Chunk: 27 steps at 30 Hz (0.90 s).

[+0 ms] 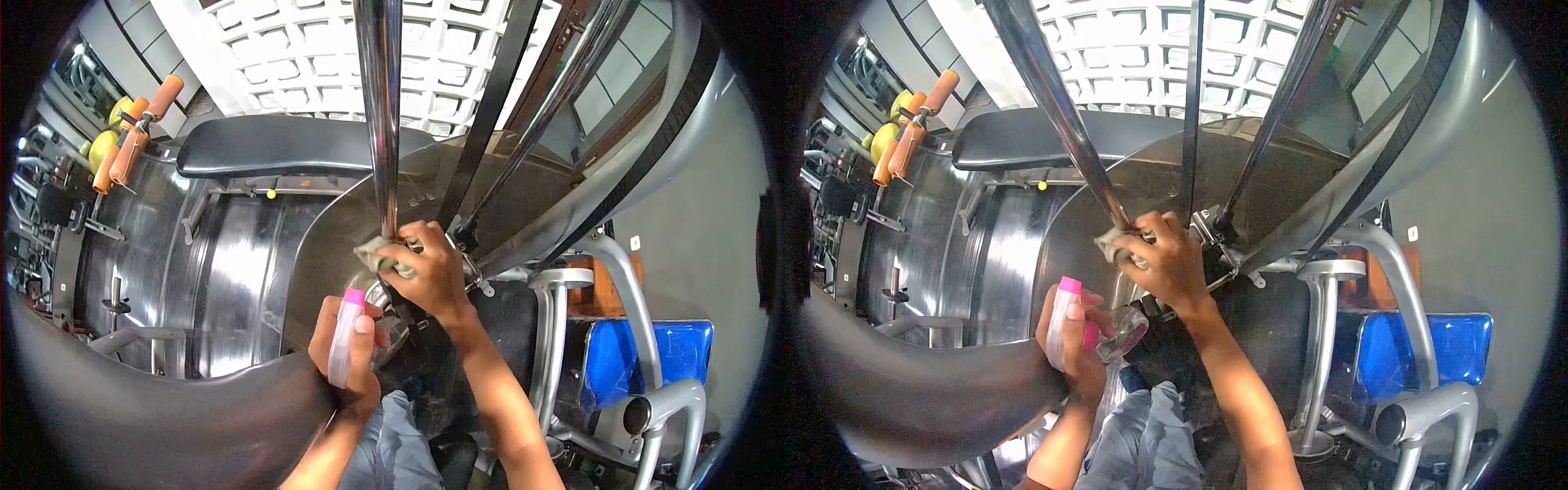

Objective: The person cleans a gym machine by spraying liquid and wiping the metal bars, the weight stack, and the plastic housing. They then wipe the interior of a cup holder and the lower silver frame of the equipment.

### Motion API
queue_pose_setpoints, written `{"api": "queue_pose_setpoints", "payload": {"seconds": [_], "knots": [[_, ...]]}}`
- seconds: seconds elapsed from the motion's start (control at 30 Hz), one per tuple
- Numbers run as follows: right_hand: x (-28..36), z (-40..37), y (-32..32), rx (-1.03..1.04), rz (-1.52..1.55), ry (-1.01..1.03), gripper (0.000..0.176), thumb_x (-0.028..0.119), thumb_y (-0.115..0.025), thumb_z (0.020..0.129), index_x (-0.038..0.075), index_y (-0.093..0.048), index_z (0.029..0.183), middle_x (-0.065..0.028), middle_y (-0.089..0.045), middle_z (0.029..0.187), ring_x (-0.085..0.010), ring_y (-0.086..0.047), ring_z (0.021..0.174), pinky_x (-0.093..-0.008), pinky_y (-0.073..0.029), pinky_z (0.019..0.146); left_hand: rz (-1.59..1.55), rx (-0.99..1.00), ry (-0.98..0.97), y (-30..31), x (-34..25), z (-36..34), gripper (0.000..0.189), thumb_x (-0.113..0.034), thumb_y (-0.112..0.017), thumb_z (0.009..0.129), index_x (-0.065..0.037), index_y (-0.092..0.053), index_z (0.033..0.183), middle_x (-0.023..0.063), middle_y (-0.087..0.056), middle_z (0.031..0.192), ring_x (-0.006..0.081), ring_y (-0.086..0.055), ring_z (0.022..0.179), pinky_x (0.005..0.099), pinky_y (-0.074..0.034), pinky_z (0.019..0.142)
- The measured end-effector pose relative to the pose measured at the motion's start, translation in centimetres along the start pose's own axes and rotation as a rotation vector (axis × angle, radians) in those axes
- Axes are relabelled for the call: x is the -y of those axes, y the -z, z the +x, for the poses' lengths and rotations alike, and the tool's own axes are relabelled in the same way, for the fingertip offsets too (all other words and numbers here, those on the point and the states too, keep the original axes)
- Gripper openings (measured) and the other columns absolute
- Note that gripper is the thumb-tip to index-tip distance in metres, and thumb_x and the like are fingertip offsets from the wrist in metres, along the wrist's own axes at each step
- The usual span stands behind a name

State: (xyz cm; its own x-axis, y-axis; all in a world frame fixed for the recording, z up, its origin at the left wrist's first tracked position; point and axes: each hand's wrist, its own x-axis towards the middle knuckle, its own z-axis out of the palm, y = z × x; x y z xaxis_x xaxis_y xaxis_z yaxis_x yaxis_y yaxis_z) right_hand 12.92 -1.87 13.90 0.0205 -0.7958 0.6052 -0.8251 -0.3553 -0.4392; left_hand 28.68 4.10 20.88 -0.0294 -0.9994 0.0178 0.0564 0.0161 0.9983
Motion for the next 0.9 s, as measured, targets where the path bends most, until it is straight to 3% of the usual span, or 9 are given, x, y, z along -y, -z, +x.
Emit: {"api": "queue_pose_setpoints", "payload": {"seconds": [0.03, 0.17, 0.23, 0.27, 0.3, 0.4, 0.73, 0.83, 0.9], "knots": [[-0.4, -0.2, 0.6, -0.003, 0.001, 0.000, 0.026, 0.020, -0.080, 0.067, 0.022, -0.072, 0.092, -0.0004, -0.059, 0.093, -0.0191, -0.059, 0.087, -0.0326, -0.053, 0.065, 0.012, 0.003, 0.000, 0.0, -0.1, 0.0, 0.043, -0.043, -0.055, 0.094, 0.000, -0.056, 0.093, 0.0069, -0.056, 0.073, 0.0132, -0.057, 0.061, 0.0264, -0.044, 0.059], [0.0, 0.5, 2.1, -0.218, 0.756, -0.177, 0.024, 0.013, -0.065, 0.081, 0.007, -0.068, 0.103, -0.0060, -0.066, 0.088, -0.0158, -0.064, 0.079, -0.0275, -0.051, 0.075, 0.011, -0.022, -0.002, -0.3, -0.1, 0.0, 0.043, -0.043, -0.054, 0.094, 0.000, -0.056, 0.093, 0.0069, -0.056, 0.073, 0.0131, -0.056, 0.061, 0.0261, -0.043, 0.059], [2.3, 3.1, 4.0, -0.367, 1.158, -0.570, 0.026, 0.015, -0.063, 0.086, 0.003, -0.064, 0.109, -0.0047, -0.066, 0.090, -0.0136, -0.063, 0.082, -0.0274, -0.049, 0.076, 0.016, -0.019, 0.016, -0.3, 0.2, 0.0, 0.043, -0.043, -0.055, 0.094, 0.000, -0.056, 0.092, 0.0067, -0.056, 0.073, 0.0131, -0.056, 0.060, 0.0260, -0.043, 0.059], [2.0, 3.4, 3.4, -0.300, 0.585, -0.373, 0.024, 0.017, -0.060, 0.089, 0.003, -0.062, 0.109, -0.0035, -0.063, 0.088, -0.0123, -0.060, 0.082, -0.0279, -0.048, 0.076, 0.010, -0.015, 0.023, -0.3, 0.3, 0.1, 0.044, -0.044, -0.055, 0.093, 0.000, -0.056, 0.092, 0.0066, -0.056, 0.073, 0.0130, -0.056, 0.059, 0.0259, -0.043, 0.059], [0.8, 3.6, 2.6, -0.127, 0.901, -0.481, 0.021, 0.019, -0.060, 0.090, 0.003, -0.061, 0.103, -0.0024, -0.060, 0.086, -0.0120, -0.057, 0.078, -0.0283, -0.046, 0.073, 0.016, -0.014, 0.023, -0.4, 0.4, 0.1, 0.044, -0.044, -0.055, 0.093, 0.000, -0.056, 0.092, 0.0066, -0.056, 0.073, 0.0130, -0.056, 0.059, 0.0259, -0.043, 0.059], [0.0, 3.0, -0.2, -0.172, 1.016, -0.472, 0.022, 0.022, -0.060, 0.091, 0.002, -0.059, 0.099, -0.0025, -0.057, 0.084, -0.0112, -0.054, 0.075, -0.0282, -0.044, 0.071, 0.026, -0.050, 0.018, -0.4, 0.4, 0.2, 0.044, -0.045, -0.055, 0.093, -0.001, -0.057, 0.092, 0.0048, -0.056, 0.069, 0.0117, -0.055, 0.059, 0.0253, -0.041, 0.057], [-4.7, -1.5, -4.2, 0.256, 0.632, -0.783, 0.032, 0.028, -0.057, 0.093, -0.002, -0.063, 0.100, -0.0079, -0.061, 0.086, -0.0177, -0.060, 0.081, -0.0335, -0.048, 0.077, 0.086, -0.036, 0.020, -0.2, 0.7, 0.3, 0.042, -0.043, -0.053, 0.093, -0.001, -0.055, 0.095, 0.0075, -0.056, 0.070, 0.0141, -0.055, 0.057, 0.0281, -0.046, 0.056], [-2.0, 1.5, -1.1, 0.043, 1.070, -0.639, 0.020, 0.018, -0.055, 0.092, 0.000, -0.063, 0.092, 0.0016, -0.060, 0.087, -0.0066, -0.054, 0.078, -0.0242, -0.042, 0.069, 0.083, -0.035, 0.012, -0.1, 0.8, 0.4, 0.043, -0.044, -0.053, 0.092, -0.001, -0.055, 0.095, 0.0074, -0.056, 0.071, 0.0139, -0.055, 0.056, 0.0280, -0.045, 0.056], [-1.4, 3.8, 0.0, -0.009, 1.005, -0.520, 0.015, 0.016, -0.058, 0.089, 0.003, -0.064, 0.091, 0.0026, -0.060, 0.082, -0.0041, -0.052, 0.077, -0.0222, -0.042, 0.069, 0.090, -0.031, 0.027, -0.1, 0.6, 0.4, 0.043, -0.044, -0.053, 0.092, -0.001, -0.055, 0.095, 0.0073, -0.057, 0.073, 0.0138, -0.055, 0.056, 0.0280, -0.045, 0.056]]}}
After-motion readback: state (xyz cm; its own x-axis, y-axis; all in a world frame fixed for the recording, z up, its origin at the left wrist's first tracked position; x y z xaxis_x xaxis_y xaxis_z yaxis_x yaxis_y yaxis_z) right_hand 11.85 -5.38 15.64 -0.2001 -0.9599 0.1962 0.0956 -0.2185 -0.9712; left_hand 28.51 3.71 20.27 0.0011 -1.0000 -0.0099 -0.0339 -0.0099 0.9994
